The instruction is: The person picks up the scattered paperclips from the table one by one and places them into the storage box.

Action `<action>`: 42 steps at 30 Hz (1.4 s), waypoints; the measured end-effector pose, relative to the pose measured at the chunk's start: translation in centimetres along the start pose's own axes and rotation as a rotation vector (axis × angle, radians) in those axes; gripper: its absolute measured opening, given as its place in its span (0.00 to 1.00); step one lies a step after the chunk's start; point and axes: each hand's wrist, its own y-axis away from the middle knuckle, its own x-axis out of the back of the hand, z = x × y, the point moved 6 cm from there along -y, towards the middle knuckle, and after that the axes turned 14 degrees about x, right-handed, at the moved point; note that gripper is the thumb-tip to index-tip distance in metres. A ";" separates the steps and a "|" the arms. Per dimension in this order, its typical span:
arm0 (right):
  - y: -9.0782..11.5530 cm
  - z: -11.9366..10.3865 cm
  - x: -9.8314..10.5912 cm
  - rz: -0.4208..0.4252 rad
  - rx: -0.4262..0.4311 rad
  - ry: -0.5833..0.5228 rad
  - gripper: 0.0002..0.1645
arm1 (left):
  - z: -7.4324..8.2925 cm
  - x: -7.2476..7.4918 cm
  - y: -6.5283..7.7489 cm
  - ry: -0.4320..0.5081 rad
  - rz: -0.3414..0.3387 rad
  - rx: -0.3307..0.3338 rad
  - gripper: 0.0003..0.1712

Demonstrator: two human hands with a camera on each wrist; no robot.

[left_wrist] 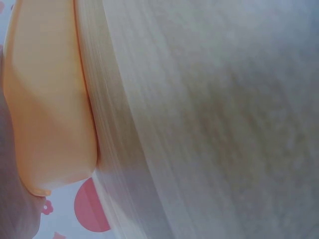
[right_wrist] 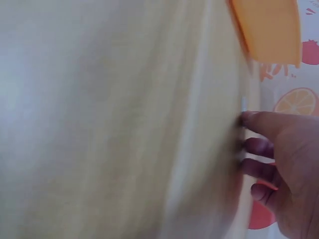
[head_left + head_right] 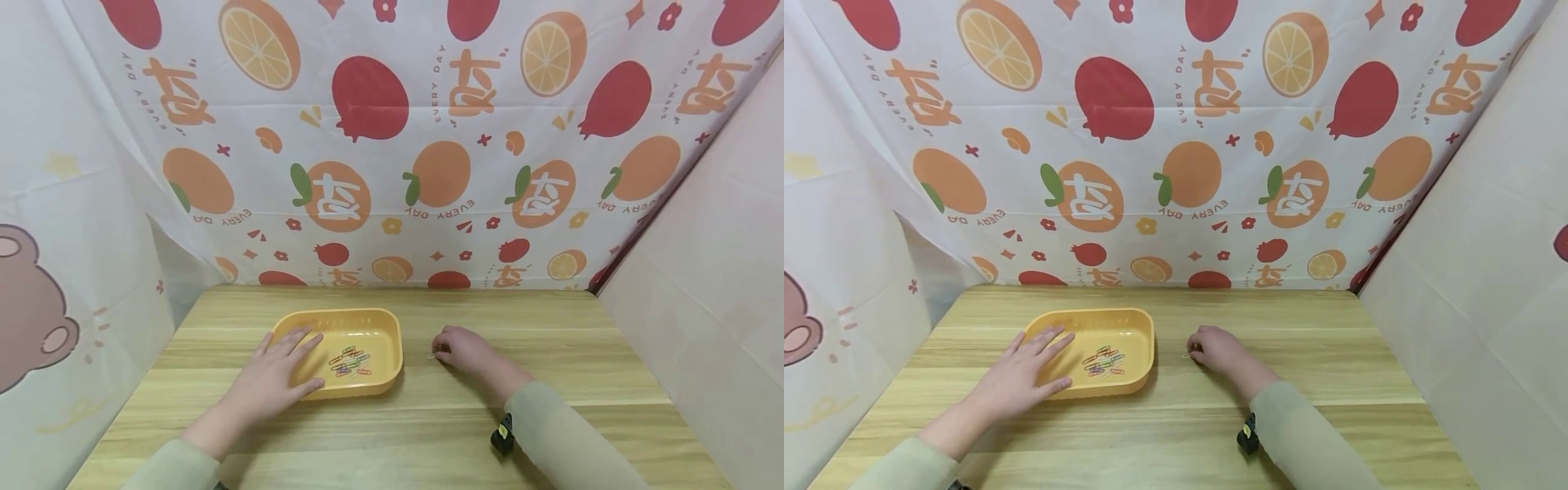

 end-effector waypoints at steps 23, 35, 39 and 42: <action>-0.8 0.2 -0.1 -0.101 -0.121 -0.202 0.10 | -0.1 -0.1 0.0 0.004 -0.028 0.016 0.47; -0.3 0.1 -0.3 -0.083 -0.117 -0.133 0.11 | 0.0 0.1 0.0 0.021 -0.005 0.008 0.46; -0.1 0.0 -0.3 -0.073 -0.113 -0.139 0.13 | -0.1 -0.1 0.0 0.011 -0.035 0.023 0.47; 0.1 0.1 -0.4 -0.057 -0.099 -0.124 0.14 | -0.2 -0.1 0.0 0.006 -0.038 0.023 0.47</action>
